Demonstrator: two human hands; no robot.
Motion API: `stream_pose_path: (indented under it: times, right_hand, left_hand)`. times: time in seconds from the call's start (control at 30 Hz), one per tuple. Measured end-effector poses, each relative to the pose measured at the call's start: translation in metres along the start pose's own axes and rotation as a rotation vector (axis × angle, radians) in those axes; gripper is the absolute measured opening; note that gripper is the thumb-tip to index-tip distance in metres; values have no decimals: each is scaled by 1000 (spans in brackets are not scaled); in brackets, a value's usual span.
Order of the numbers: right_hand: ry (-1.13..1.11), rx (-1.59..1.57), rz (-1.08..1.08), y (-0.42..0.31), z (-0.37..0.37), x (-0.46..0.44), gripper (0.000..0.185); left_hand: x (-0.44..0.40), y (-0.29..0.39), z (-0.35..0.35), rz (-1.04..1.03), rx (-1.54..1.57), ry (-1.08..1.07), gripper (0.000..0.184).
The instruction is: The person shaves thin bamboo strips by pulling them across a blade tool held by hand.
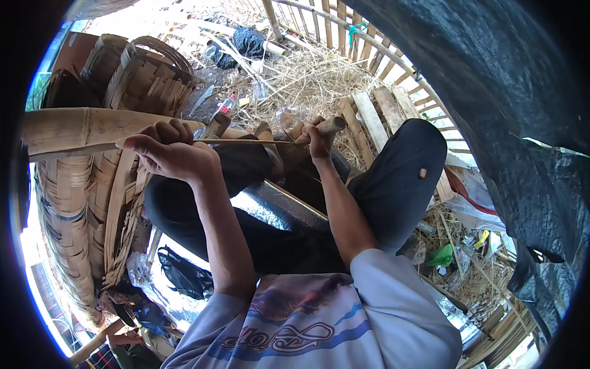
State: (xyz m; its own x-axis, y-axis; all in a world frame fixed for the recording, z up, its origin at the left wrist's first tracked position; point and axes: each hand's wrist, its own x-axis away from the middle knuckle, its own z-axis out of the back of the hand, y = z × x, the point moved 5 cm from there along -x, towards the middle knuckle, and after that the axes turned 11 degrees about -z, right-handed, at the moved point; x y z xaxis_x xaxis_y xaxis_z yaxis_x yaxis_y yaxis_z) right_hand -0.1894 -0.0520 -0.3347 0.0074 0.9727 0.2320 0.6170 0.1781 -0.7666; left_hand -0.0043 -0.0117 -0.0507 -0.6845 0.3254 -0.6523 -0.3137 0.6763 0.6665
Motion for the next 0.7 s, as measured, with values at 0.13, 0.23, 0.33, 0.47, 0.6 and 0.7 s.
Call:
stream_pose_path:
  times: [0.13, 0.23, 0.33, 0.47, 0.6, 0.7]
  right_hand:
    - [-77, 91, -123, -7, -10, -7, 13]
    - [-106, 17, -72, -24, -23, 7, 13]
    - [-39, 168, -51, 16, 3, 5, 12]
    - [-9, 273, -63, 21, 14, -17, 12]
    - [-53, 188, -57, -12, -10, -9, 12]
    - [-85, 209, -61, 4, -5, 3, 15]
  left_hand:
    - [3, 4, -4, 21, 20, -13, 52]
    - [0, 3, 2, 6, -40, 1, 52]
    - [3, 1, 5, 9, -58, 3, 52]
    - [4, 8, -9, 22, -44, -12, 53]
    - [0, 3, 2, 8, 26, -22, 51]
    - [0, 2, 6, 11, -41, 20, 51]
